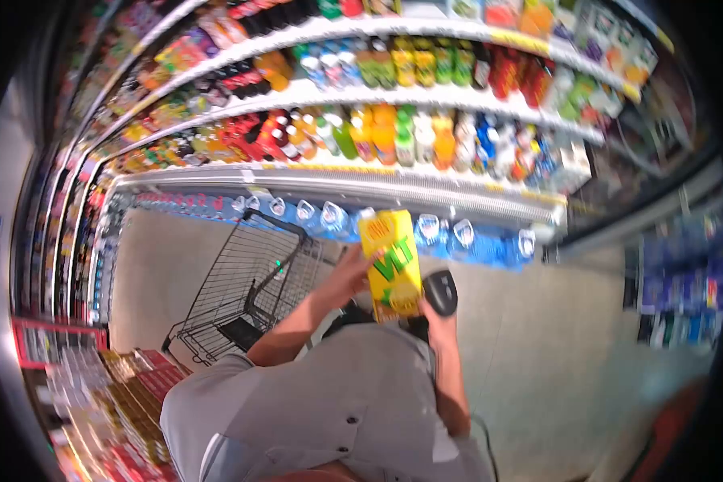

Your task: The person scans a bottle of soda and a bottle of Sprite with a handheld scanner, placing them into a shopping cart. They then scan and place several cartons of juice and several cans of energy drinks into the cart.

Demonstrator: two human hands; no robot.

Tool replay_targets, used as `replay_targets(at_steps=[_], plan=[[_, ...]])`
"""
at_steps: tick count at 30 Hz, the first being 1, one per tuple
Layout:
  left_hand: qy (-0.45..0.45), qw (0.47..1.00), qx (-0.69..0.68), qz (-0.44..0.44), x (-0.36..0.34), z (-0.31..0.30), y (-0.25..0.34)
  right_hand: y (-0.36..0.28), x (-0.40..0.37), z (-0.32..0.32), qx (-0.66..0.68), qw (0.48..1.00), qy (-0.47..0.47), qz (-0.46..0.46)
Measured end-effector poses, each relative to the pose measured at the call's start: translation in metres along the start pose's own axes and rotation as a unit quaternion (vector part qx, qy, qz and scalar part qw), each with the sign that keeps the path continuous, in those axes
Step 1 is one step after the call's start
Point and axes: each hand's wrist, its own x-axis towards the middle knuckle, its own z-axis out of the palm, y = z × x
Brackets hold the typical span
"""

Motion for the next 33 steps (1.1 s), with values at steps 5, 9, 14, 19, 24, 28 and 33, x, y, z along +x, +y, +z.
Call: replay_targets(at_steps=[5,9,14,19,24,28,33], plan=[[0.03,0.998,0.047,0.036,0.007,0.04,-0.003,-0.016,0.01,-0.028,-0.12,0.992,-0.035,-0.019],[0.045,0.992,0.087,0.084,0.031,0.036,-0.012,-0.033,0.02,-0.018,-0.111,0.992,-0.051,-0.029],[0.085,0.994,0.059,0.028,0.063,0.029,0.002,-0.046,0.052,-0.003,-0.081,0.994,-0.061,-0.05],[0.061,0.994,-0.088,-0.019,0.118,0.027,0.013,-0.083,0.082,-0.002,-0.18,0.981,-0.044,-0.056],[-0.006,0.987,-0.159,-0.015,0.165,0.015,0.013,-0.11,0.117,0.003,-0.142,0.989,-0.038,-0.029],[0.008,0.991,-0.135,-0.019,0.181,-0.003,0.024,-0.127,0.142,0.015,-0.189,0.982,-0.011,-0.019],[0.152,0.978,-0.131,-0.054,0.194,-0.048,-0.007,-0.136,0.166,-0.005,-0.323,0.945,-0.03,-0.046]])
